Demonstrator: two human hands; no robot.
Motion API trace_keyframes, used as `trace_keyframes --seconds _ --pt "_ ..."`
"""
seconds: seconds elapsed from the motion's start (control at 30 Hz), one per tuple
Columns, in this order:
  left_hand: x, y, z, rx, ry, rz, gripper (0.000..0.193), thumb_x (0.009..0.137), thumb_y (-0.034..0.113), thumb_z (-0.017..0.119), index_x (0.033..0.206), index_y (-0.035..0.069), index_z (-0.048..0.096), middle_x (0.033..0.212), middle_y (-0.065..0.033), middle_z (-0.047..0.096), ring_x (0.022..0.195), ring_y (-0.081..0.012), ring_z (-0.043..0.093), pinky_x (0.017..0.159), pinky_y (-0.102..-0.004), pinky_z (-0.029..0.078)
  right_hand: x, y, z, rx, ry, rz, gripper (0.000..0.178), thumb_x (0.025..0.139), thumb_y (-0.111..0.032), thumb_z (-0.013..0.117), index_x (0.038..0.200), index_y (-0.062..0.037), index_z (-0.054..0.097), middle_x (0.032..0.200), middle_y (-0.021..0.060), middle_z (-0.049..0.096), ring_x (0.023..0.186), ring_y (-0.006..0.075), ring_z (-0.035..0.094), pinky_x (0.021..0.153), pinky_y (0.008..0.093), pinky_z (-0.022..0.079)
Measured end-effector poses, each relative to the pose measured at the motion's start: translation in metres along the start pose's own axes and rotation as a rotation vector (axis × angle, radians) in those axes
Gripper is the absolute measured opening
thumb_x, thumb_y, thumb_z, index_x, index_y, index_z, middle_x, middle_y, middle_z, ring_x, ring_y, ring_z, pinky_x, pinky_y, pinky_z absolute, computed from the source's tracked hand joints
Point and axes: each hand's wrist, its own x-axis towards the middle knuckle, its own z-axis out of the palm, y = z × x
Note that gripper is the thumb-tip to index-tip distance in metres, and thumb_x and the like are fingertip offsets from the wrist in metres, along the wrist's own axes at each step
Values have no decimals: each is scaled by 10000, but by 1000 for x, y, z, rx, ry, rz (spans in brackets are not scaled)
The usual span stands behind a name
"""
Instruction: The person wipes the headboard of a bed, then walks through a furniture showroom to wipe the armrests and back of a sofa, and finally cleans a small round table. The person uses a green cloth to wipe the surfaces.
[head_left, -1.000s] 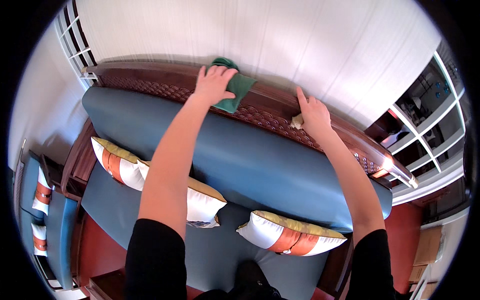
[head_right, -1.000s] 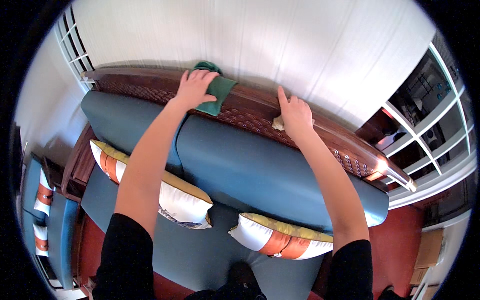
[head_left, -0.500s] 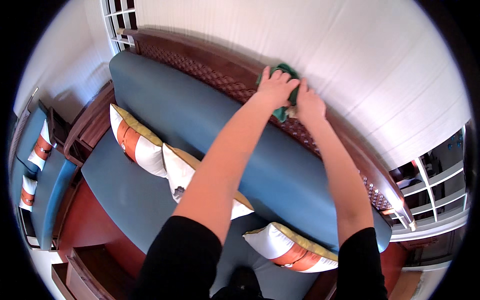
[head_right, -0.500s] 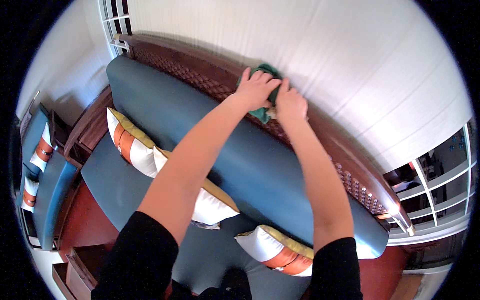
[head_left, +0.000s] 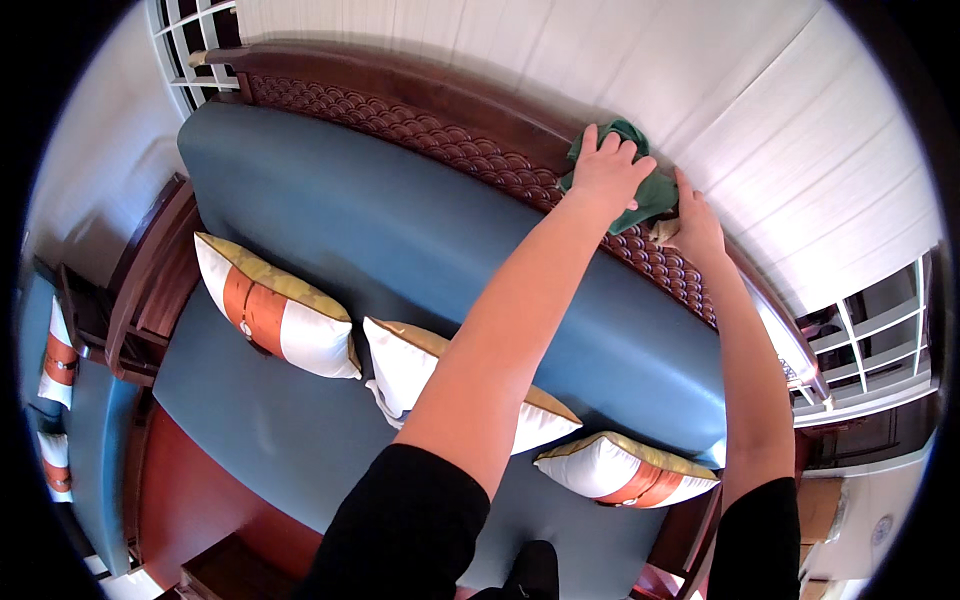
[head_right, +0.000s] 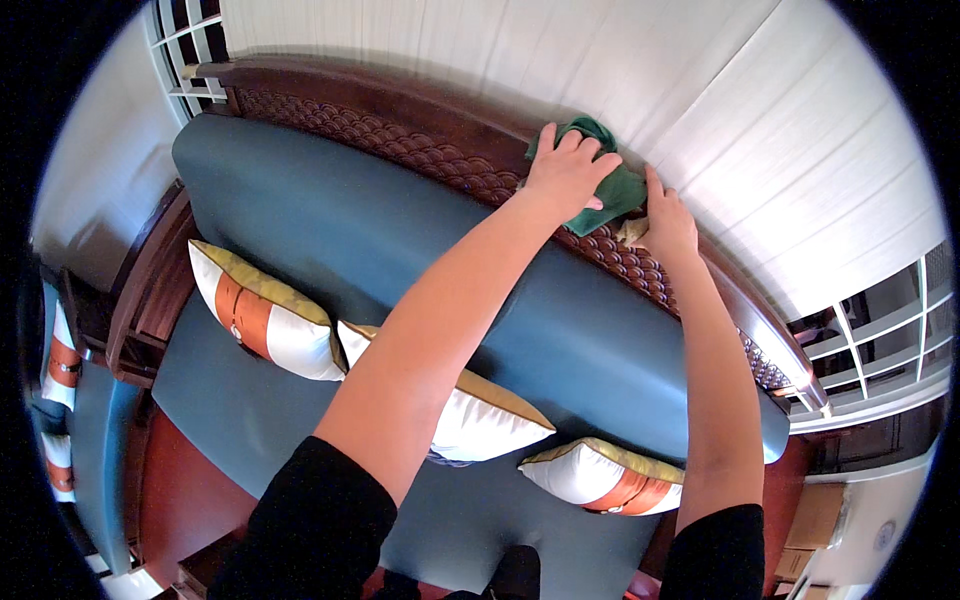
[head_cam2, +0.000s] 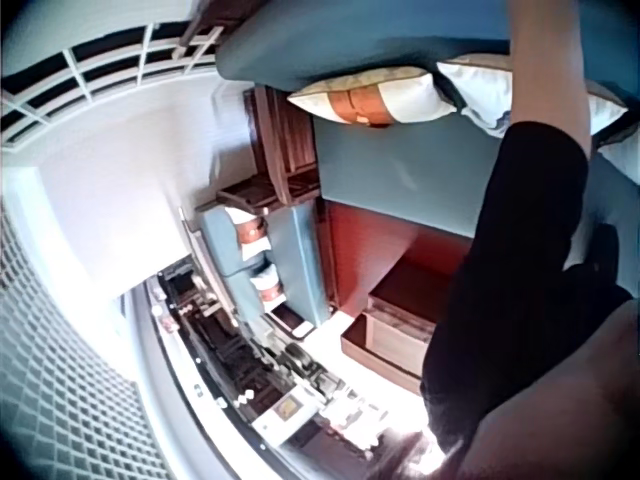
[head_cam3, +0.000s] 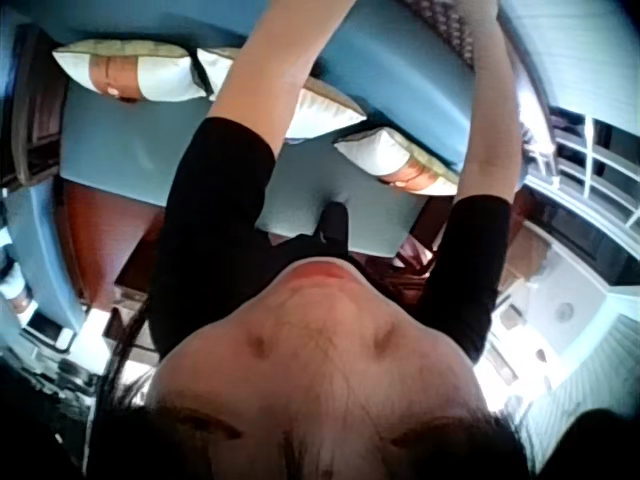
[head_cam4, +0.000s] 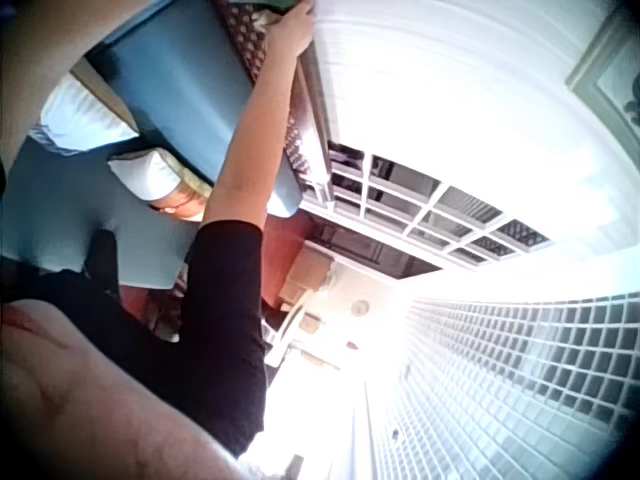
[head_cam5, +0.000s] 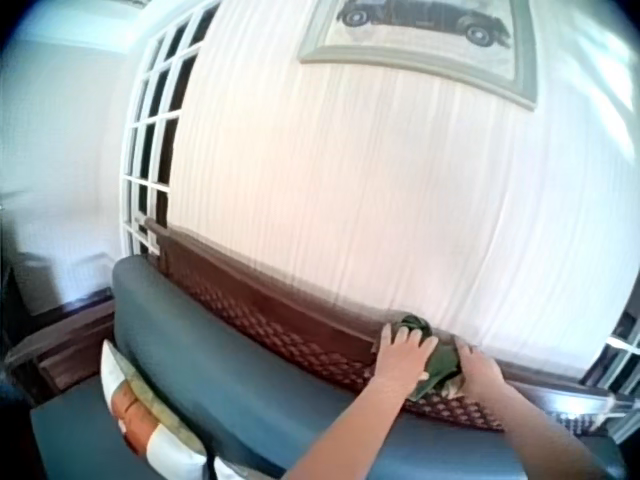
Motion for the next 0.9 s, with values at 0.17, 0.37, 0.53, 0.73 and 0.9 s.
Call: trace_keyframes --seconds 0.17,0.37,0.53,0.73,0.9 --pt "3 -3 -5 4 -74 44 697 700 362 796 1320 247 498 1245 -49 548 1261 -263 426 1095 -564 222 -3 -1 -2 -22 9 29 960 504 -108 893 1313 -87 378 1115 179 569 1059 377 582 864 449 508" --pt "-5 -20 -11 7 -51 74 713 707 342 792 1342 250 480 1285 -49 524 1274 -263 413 1098 -553 212 -5 5 4 -10 70 -11 737 557 -91 845 1176 -74 446 1053 176 579 1023 384 580 849 452 490" --pt "-15 -45 -17 64 21 34 741 706 357 792 1357 262 451 1327 -56 480 1297 -277 383 1107 -563 195 -5 0 -3 -13 38 1 715 543 -107 858 1134 -76 458 1041 177 588 1020 385 585 845 452 496" --pt "-10 -41 -22 29 -64 -142 750 710 323 803 1362 280 432 1364 -49 434 1360 -283 301 1104 -651 134 3 0 3 -55 48 18 738 492 -142 907 1087 -83 474 1085 174 597 1011 374 603 837 448 514" --pt "-3 -30 -25 87 -162 -186 765 708 309 812 1360 289 413 1366 -43 423 1366 -293 291 1108 -675 112 -1 2 6 -26 27 93 813 470 -130 911 1154 -109 472 1125 157 573 1066 365 567 861 446 493"
